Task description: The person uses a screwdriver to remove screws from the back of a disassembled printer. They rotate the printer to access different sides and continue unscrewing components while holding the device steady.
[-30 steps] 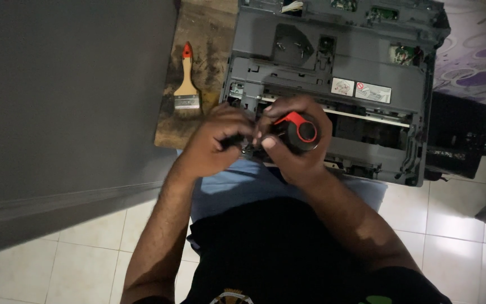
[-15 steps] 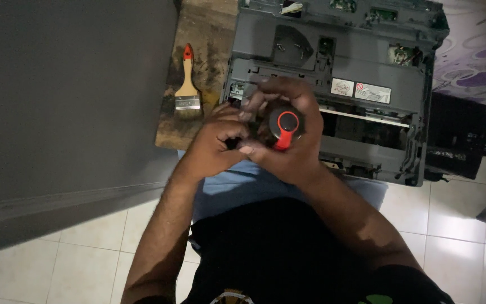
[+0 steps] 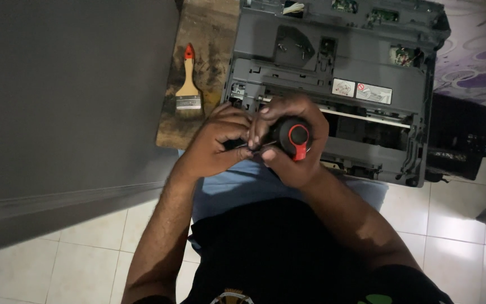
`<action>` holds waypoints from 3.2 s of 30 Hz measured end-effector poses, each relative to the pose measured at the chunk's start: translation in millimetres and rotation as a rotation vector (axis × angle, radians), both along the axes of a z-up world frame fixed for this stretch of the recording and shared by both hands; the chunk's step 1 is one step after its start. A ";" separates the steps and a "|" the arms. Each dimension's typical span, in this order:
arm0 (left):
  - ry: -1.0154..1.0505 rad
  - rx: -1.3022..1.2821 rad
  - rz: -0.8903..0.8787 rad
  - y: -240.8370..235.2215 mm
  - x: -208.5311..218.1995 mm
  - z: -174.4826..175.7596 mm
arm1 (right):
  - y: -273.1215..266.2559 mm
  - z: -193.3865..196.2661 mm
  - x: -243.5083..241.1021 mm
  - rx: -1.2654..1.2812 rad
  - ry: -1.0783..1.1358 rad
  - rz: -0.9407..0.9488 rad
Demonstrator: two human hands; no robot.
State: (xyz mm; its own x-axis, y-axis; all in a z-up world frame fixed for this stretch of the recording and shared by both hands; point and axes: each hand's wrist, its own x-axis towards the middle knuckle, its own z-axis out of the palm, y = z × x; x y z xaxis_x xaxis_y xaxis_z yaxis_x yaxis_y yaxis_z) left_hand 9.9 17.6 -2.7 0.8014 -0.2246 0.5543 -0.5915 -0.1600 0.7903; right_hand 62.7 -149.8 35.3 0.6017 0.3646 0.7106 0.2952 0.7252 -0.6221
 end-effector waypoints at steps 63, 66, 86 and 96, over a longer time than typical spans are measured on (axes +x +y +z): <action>-0.698 1.188 0.088 -1.3 -10.5 36.5 | -111.6 -12.5 92.8 -0.091 -0.375 0.632; -0.644 1.215 0.119 0.3 -13.8 28.0 | -112.0 -10.5 92.1 -0.088 -0.378 0.555; -0.667 1.162 0.053 -10.4 0.5 44.7 | -79.9 20.3 1.1 0.058 0.110 -0.168; -0.726 1.184 0.075 -8.5 -2.6 46.5 | -79.6 15.7 4.1 0.084 0.120 -0.171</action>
State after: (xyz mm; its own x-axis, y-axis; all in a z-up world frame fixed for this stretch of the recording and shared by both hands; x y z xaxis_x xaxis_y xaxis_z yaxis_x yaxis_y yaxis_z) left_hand 7.3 9.0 43.8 0.4507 -0.8170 0.3597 -0.7668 -0.5607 -0.3126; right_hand 66.8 -229.3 51.0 0.7318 0.1927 0.6537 0.3455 0.7219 -0.5996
